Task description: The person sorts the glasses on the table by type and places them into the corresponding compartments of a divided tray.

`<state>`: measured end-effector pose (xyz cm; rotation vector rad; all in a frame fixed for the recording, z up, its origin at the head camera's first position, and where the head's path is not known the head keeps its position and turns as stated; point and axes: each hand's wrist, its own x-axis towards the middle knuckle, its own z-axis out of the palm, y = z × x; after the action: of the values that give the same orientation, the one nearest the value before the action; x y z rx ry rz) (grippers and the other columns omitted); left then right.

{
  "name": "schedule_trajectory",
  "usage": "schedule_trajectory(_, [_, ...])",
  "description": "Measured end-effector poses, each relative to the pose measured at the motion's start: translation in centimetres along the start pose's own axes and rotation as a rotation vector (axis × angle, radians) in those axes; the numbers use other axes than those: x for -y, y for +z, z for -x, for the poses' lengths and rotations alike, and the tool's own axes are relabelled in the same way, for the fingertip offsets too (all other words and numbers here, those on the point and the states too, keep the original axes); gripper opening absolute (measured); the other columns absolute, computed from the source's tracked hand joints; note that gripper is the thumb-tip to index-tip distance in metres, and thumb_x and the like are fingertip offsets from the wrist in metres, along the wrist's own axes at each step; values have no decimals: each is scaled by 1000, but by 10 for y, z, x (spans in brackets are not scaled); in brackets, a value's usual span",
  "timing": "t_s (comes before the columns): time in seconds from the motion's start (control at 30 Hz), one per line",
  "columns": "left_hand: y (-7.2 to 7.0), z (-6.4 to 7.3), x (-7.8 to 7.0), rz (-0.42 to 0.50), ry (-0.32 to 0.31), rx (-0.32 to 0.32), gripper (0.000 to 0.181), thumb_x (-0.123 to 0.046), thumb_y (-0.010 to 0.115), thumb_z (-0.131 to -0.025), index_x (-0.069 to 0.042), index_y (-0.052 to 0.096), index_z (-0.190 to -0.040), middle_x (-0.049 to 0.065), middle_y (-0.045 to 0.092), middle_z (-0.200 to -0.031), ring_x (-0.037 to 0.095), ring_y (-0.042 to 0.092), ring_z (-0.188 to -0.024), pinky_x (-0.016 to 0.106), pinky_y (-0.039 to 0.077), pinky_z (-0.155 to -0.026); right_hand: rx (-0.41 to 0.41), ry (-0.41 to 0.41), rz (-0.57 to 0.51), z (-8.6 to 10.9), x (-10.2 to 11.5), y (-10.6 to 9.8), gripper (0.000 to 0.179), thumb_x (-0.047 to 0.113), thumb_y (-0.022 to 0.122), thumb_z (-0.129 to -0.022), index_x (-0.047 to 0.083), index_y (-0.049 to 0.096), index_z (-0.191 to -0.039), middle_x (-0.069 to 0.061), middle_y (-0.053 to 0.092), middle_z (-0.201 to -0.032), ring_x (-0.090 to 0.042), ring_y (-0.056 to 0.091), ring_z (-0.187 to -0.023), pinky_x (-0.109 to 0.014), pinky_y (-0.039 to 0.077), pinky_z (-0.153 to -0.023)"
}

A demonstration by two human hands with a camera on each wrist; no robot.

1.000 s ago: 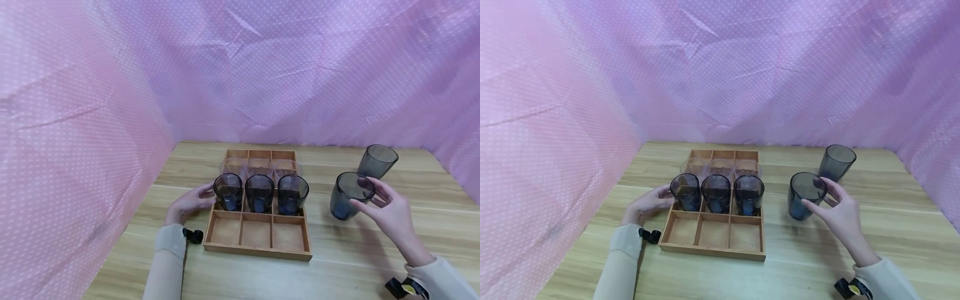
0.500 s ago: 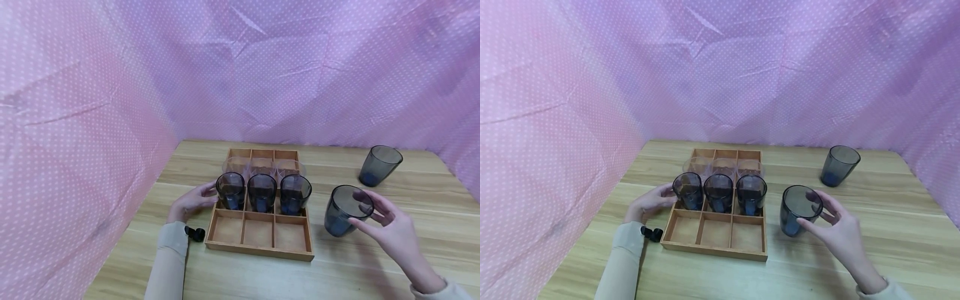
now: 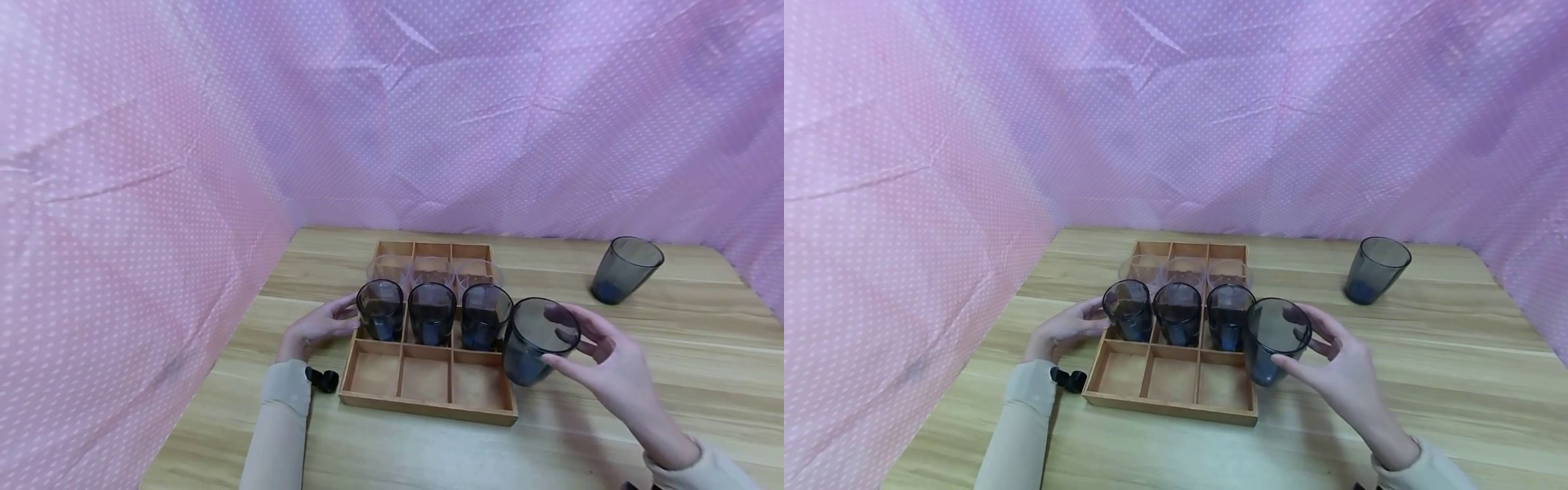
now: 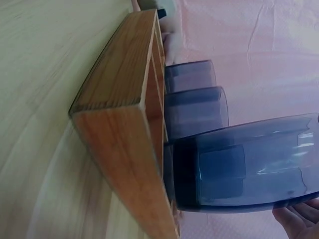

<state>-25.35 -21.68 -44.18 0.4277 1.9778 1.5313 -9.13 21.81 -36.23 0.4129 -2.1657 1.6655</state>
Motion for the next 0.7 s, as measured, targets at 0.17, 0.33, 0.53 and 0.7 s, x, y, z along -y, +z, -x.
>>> schedule_trajectory(0.17, [-1, 0, 0, -3, 6, 4, 80, -18, 66, -92, -13, 19, -156, 14, 17, -162, 37, 23, -147, 41, 41, -111, 25, 5, 41, -4, 4, 12, 71, -20, 78, -63, -5, 55, -129, 15, 69, -118, 4, 63, -108, -8, 51, -84])
schedule_trajectory(0.33, [-3, -2, 3, -15, 23, 15, 80, -18, 66, -92, -11, 18, -156, 16, 17, -162, 37, 24, -147, 37, 42, -110, 51, 7, 113, -7, 9, 25, 72, -13, 82, -63, -1, 56, -129, 21, 66, -117, 7, 61, -108, -9, 52, -84])
schedule_trajectory(0.53, [-3, -2, 3, -13, 19, 3, 81, -19, 68, -91, -12, 20, -155, 16, 19, -161, 37, 25, -146, 39, 42, -110, 71, 52, 103, -9, 11, 43, 70, -5, 85, -65, 0, 57, -129, 29, 61, -115, 12, 58, -108, -9, 52, -83])
schedule_trajectory(0.7, [-2, -1, 3, 9, 16, 6, 81, -19, 68, -90, -13, 20, -155, 17, 20, -161, 37, 25, -146, 37, 44, -109, 105, 91, 88, -13, 14, 60, 68, 2, 86, -67, 5, 58, -129, 5, 68, -121, 12, 56, -109, -10, 53, -83])
